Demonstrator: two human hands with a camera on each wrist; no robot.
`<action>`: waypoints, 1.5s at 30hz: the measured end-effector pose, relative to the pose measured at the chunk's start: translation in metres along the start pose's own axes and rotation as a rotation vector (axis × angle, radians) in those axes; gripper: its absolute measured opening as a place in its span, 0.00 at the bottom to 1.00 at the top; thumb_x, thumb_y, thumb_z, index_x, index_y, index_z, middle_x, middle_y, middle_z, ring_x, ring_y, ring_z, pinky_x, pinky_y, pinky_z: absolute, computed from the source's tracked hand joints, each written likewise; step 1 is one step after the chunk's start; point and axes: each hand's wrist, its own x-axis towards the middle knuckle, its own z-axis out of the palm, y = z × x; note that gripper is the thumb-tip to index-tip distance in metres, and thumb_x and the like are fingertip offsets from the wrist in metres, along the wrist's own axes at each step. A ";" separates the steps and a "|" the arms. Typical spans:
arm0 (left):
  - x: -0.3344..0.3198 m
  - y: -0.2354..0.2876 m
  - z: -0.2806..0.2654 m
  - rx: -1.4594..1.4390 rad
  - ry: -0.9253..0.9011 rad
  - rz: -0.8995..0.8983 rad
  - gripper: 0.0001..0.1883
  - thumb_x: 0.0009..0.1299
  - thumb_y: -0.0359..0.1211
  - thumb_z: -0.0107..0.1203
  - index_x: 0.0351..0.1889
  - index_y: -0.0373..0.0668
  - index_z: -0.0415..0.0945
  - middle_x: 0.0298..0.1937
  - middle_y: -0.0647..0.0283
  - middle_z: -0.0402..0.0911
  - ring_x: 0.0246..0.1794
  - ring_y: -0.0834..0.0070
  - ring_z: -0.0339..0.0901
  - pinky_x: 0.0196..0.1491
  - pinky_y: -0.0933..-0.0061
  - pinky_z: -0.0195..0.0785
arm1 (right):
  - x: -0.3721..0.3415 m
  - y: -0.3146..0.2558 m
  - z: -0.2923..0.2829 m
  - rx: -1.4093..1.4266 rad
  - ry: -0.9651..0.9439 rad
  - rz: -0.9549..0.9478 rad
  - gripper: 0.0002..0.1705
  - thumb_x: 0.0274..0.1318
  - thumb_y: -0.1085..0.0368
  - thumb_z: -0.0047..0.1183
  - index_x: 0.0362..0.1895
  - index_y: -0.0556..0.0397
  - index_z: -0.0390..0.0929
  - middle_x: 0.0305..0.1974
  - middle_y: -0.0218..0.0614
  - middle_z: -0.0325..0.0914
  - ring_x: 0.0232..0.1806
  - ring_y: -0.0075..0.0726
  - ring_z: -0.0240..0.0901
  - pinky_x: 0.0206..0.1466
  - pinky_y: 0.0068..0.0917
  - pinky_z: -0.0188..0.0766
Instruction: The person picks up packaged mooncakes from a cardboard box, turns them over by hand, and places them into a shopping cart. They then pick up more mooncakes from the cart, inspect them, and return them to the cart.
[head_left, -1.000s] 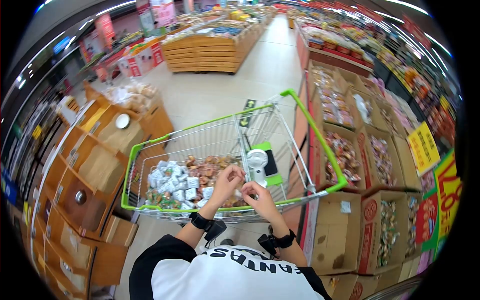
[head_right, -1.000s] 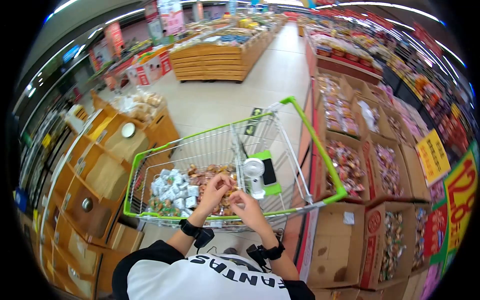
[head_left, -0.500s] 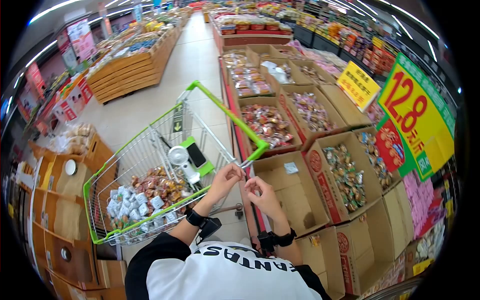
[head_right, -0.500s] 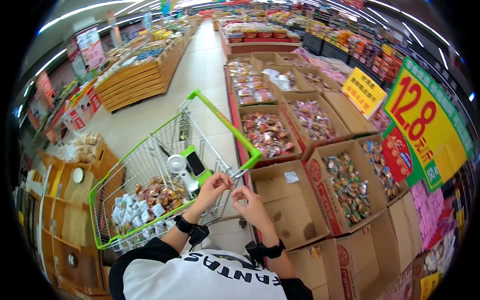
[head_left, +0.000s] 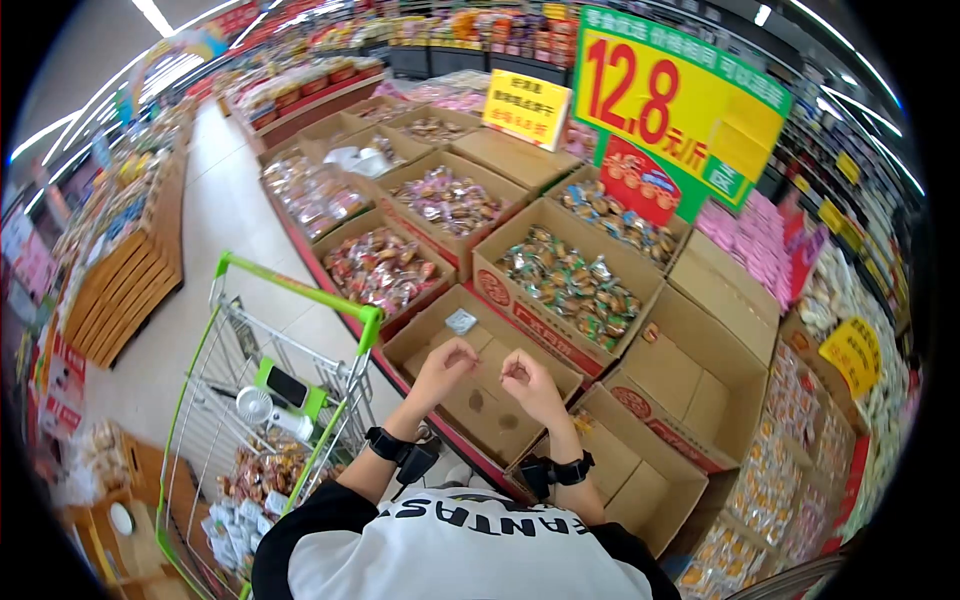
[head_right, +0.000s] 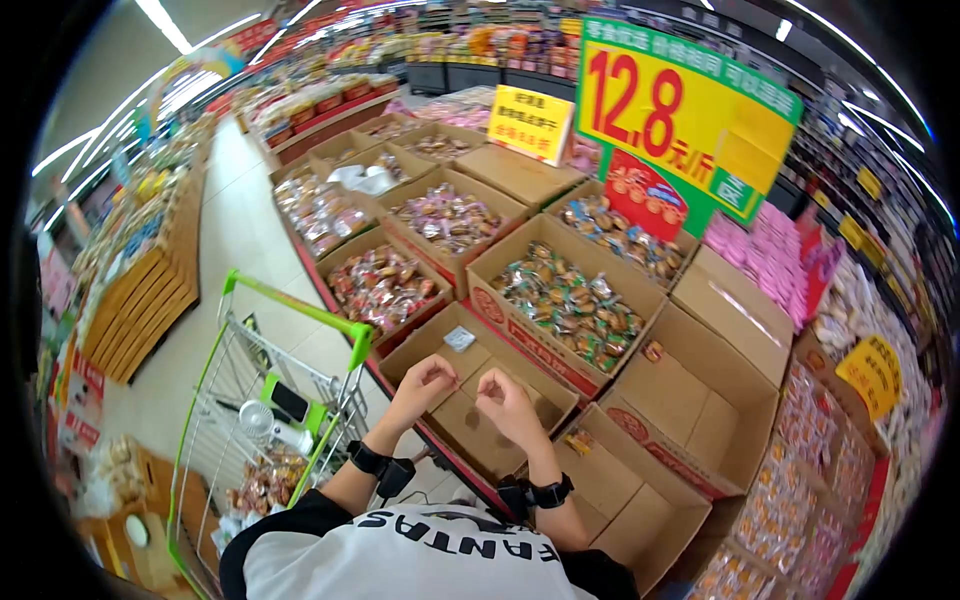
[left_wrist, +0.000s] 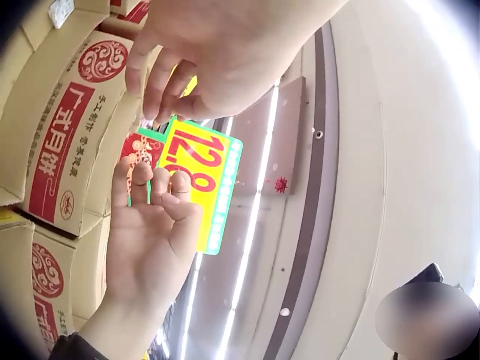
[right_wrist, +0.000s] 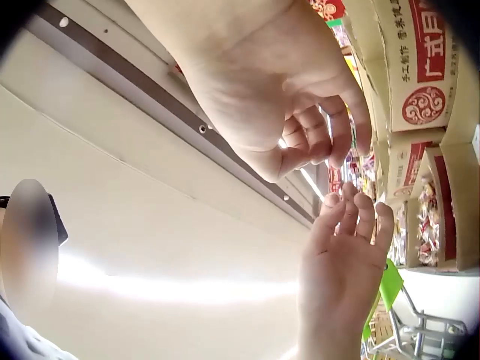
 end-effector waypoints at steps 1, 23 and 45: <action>0.003 -0.001 0.003 -0.031 -0.031 -0.016 0.03 0.61 0.23 0.42 0.31 0.38 0.66 0.31 0.67 0.70 0.35 0.81 0.68 0.40 0.81 0.62 | -0.003 0.001 -0.004 -0.006 0.035 0.003 0.05 0.42 0.74 0.45 0.27 0.55 0.63 0.25 0.27 0.62 0.31 0.20 0.61 0.38 0.17 0.60; 0.050 -0.038 0.032 0.075 -0.440 0.072 0.10 0.52 0.18 0.47 0.31 0.41 0.67 0.30 0.71 0.68 0.35 0.84 0.66 0.38 0.82 0.61 | -0.072 -0.058 -0.102 -0.588 0.644 -0.031 0.10 0.41 0.80 0.42 0.31 0.55 0.68 0.27 0.30 0.68 0.31 0.21 0.66 0.35 0.17 0.63; 0.157 -0.063 0.046 0.184 -0.458 0.129 0.06 0.51 0.20 0.51 0.26 0.39 0.70 0.25 0.66 0.75 0.27 0.82 0.71 0.32 0.81 0.64 | -0.019 -0.063 -0.144 -0.715 0.475 -0.024 0.09 0.40 0.78 0.44 0.30 0.56 0.70 0.26 0.29 0.70 0.31 0.22 0.67 0.36 0.19 0.64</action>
